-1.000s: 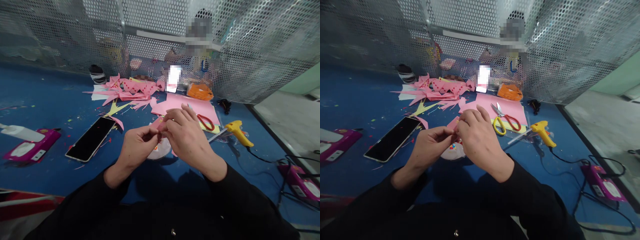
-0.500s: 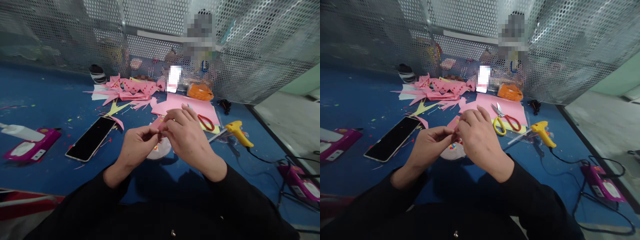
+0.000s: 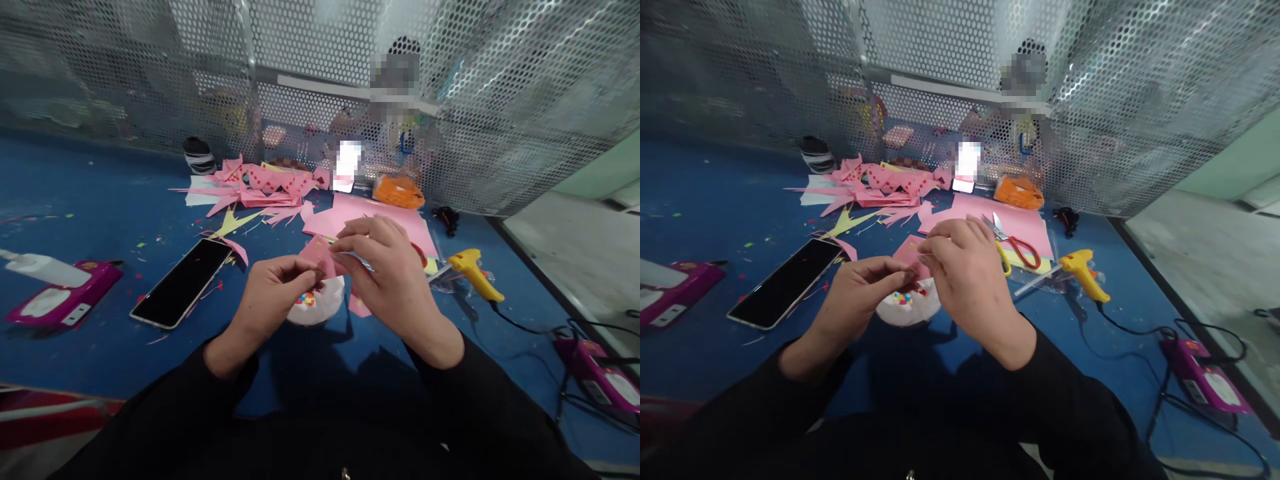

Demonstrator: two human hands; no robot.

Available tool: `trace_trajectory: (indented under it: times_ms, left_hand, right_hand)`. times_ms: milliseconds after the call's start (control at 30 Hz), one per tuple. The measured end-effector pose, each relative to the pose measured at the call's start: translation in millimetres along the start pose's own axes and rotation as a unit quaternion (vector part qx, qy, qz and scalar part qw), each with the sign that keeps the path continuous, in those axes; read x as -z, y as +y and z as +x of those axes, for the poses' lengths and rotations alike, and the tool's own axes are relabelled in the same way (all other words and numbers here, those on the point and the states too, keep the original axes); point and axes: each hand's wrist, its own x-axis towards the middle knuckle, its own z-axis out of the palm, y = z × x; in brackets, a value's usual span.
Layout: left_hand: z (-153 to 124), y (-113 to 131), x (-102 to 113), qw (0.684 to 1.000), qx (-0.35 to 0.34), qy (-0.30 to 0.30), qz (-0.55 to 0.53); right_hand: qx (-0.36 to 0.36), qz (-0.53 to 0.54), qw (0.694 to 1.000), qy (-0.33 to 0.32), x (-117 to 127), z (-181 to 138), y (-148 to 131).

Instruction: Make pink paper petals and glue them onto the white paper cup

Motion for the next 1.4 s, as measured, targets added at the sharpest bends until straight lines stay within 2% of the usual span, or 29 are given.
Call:
trace_trajectory:
  times_ms: [200,300,467,533,600,733,867,1000,1133,1400]
  left_hand:
    - [-0.5,-0.1,0.0,1.000,0.008,0.002,-0.018]
    - [0.6,-0.1,-0.9,1.000,0.001,0.013,-0.025]
    - [3.7,-0.5,0.0,0.996,-0.036,0.075,-0.021]
    - [5.9,-0.7,2.1,0.992,-0.062,0.103,-0.030]
    - [8.9,-0.6,5.0,0.986,-0.089,0.131,-0.049]
    - [15.8,1.7,12.2,0.969,-0.133,0.191,-0.080]
    - [18.7,5.3,16.2,0.952,-0.162,0.243,-0.090]
    - [16.4,6.6,15.7,0.952,-0.166,0.232,-0.112]
    - [13.5,6.0,14.6,0.959,-0.151,0.213,-0.113]
    - [11.3,8.0,12.7,0.961,-0.141,0.208,-0.118]
  right_hand:
    - [-0.027,0.027,0.999,0.002,-0.4,0.3,3.9]
    - [-0.034,0.028,0.999,0.023,0.7,0.3,2.7]
    - [-0.008,-0.009,0.993,0.114,9.8,-0.7,-7.5]
    - [0.018,-0.011,0.993,0.115,12.3,-2.0,-14.2]
    - [0.048,-0.007,0.996,0.072,11.8,-3.9,-20.4]
    - [0.074,-0.033,0.991,-0.103,-1.2,-8.9,-23.5]
    - [0.056,-0.136,0.958,-0.245,-23.8,-9.2,-17.0]
    - [0.039,-0.216,0.912,-0.345,-40.3,1.4,-15.0]
    - [0.016,-0.254,0.885,-0.389,-48.2,11.6,-15.6]
    - [0.068,-0.277,0.861,-0.420,-60.6,10.1,-9.5]
